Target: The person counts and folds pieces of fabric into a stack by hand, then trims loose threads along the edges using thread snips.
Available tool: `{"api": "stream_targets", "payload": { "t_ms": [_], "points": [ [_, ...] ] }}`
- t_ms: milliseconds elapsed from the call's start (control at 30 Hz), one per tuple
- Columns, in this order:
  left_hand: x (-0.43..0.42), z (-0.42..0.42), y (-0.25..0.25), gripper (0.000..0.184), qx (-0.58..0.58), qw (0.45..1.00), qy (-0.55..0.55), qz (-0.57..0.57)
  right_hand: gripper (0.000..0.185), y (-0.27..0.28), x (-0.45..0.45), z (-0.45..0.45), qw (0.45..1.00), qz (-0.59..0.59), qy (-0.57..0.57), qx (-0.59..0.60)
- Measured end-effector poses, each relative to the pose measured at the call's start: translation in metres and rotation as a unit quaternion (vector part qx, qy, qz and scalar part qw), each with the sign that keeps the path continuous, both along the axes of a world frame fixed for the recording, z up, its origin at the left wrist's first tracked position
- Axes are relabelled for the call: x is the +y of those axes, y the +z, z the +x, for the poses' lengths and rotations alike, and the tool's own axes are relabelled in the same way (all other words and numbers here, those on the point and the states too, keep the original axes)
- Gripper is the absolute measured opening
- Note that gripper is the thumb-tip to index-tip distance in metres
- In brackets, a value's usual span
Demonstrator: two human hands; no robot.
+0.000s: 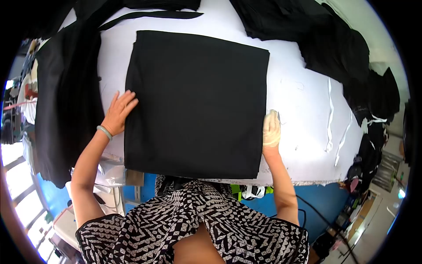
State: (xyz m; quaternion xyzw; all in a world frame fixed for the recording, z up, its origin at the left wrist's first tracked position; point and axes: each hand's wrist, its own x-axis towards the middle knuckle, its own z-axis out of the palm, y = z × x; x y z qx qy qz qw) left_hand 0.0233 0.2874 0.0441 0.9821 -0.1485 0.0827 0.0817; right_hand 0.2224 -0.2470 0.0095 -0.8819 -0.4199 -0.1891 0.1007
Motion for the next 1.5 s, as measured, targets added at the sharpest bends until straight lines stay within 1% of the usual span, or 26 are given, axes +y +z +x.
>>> {"api": "stream_targets", "payload": {
  "t_ms": [100,133,167,200,233,267,333,400,433,467,500,567,667,733,800,833,933,1033,1100,1167,1200,1267,1300,1367,1433,1500],
  "points": [
    [0.013,0.019,-0.005,0.042,0.13,0.973,-0.172,-0.076,0.049,0.042,0.016,0.017,0.981,-0.113,0.128,0.087],
    [0.018,0.026,-0.007,0.016,0.149,0.969,-0.174,-0.089,0.043,0.037,0.017,0.025,0.975,-0.12,0.087,0.167],
    [0.014,0.027,-0.006,0.014,0.177,0.969,-0.061,-0.162,0.038,0.036,0.018,0.031,0.96,-0.127,0.044,0.247],
    [0.007,0.03,-0.004,0.011,0.202,0.95,0.053,-0.231,0.034,0.038,0.019,0.033,0.978,-0.028,0.059,0.198],
    [0.004,0.032,-0.003,0.009,0.222,0.914,0.167,-0.294,0.031,0.037,0.022,0.034,0.927,-0.032,-0.101,0.36],
    [0.013,0.031,-0.036,0.008,0.247,0.735,0.311,-0.55,0.027,0.02,0.016,0.031,0.928,0.109,-0.042,0.354],
    [0.033,0.019,-0.066,0.024,0.195,0.8,0.308,-0.476,0.033,-0.006,0.007,0.042,0.871,0.178,-0.085,0.451],
    [0.043,0.004,-0.079,0.041,0.14,0.854,0.305,-0.397,0.047,-0.031,0.002,0.038,0.822,0.144,-0.205,0.512],
    [-0.012,0.028,-0.012,0.047,0.176,0.694,0.467,-0.519,0.052,0.01,0.037,0.032,0.708,0.105,-0.401,0.572],
    [-0.01,0.028,-0.014,0.053,0.16,0.695,0.496,-0.495,0.064,0.027,0.046,0.032,0.732,0.044,-0.419,0.535],
    [-0.007,0.028,-0.02,0.06,0.142,0.696,0.523,-0.471,0.068,0.026,0.045,0.031,0.759,0.116,-0.392,0.507],
    [0.011,0.023,-0.044,0.069,0.075,0.801,0.498,-0.324,0.076,0.022,0.04,0.029,0.797,0.256,-0.33,0.435],
    [0.018,0.067,-0.029,0.083,-0.092,0.917,0.379,-0.083,0.078,0.03,0.047,0.073,0.663,0.308,-0.31,0.607],
    [0.02,0.118,-0.019,0.085,-0.124,0.934,0.331,-0.048,0.075,0.038,0.062,0.092,0.567,0.31,-0.312,0.697],
    [0.018,0.141,-0.042,0.096,0.057,0.867,0.471,-0.151,0.073,0.032,0.072,0.1,0.492,0.312,-0.3,0.755],
    [0.021,0.137,-0.06,0.096,-0.023,0.884,0.435,-0.172,0.072,0.032,0.075,0.1,0.473,0.321,-0.286,0.769],
    [-0.005,0.091,-0.043,0.095,0.012,0.85,0.452,-0.27,0.067,0.033,0.063,0.081,0.42,0.331,-0.254,0.806],
    [-0.032,0.023,-0.042,0.1,0.074,0.831,0.485,-0.262,0.071,0.042,0.045,0.061,0.459,0.311,-0.203,0.807],
    [-0.05,0.013,-0.007,0.107,0.158,0.851,0.499,-0.052,0.073,0.048,0.043,0.051,0.483,0.305,-0.178,0.801],
    [-0.051,0.028,0.021,0.11,0.072,0.927,0.358,0.084,0.066,0.04,0.043,0.05,0.435,0.284,-0.223,0.825],
    [-0.042,0.04,0.012,0.105,0.09,0.951,0.292,0.042,0.063,0.048,0.054,0.048,0.482,0.279,-0.211,0.803],
    [-0.015,0.078,-0.019,0.098,0.27,0.94,0.107,-0.18,0.057,0.072,0.078,0.041,0.57,0.265,-0.187,0.755],
    [-0.014,0.096,-0.023,0.097,0.281,0.943,0.065,-0.164,0.056,0.097,0.092,0.035,0.656,0.247,-0.168,0.693],
    [-0.002,0.116,-0.018,0.086,0.406,0.844,0.064,-0.346,0.056,0.16,0.12,0.02,0.805,0.208,-0.126,0.541],
    [0.005,0.121,0.005,0.076,0.534,0.682,0.086,-0.492,0.063,0.193,0.119,0.02,0.886,0.154,-0.13,0.418],
    [0.012,0.126,0.01,0.064,0.553,0.709,0.071,-0.431,0.059,0.196,0.111,0.031,0.914,0.209,-0.153,0.312]
  ]
}}
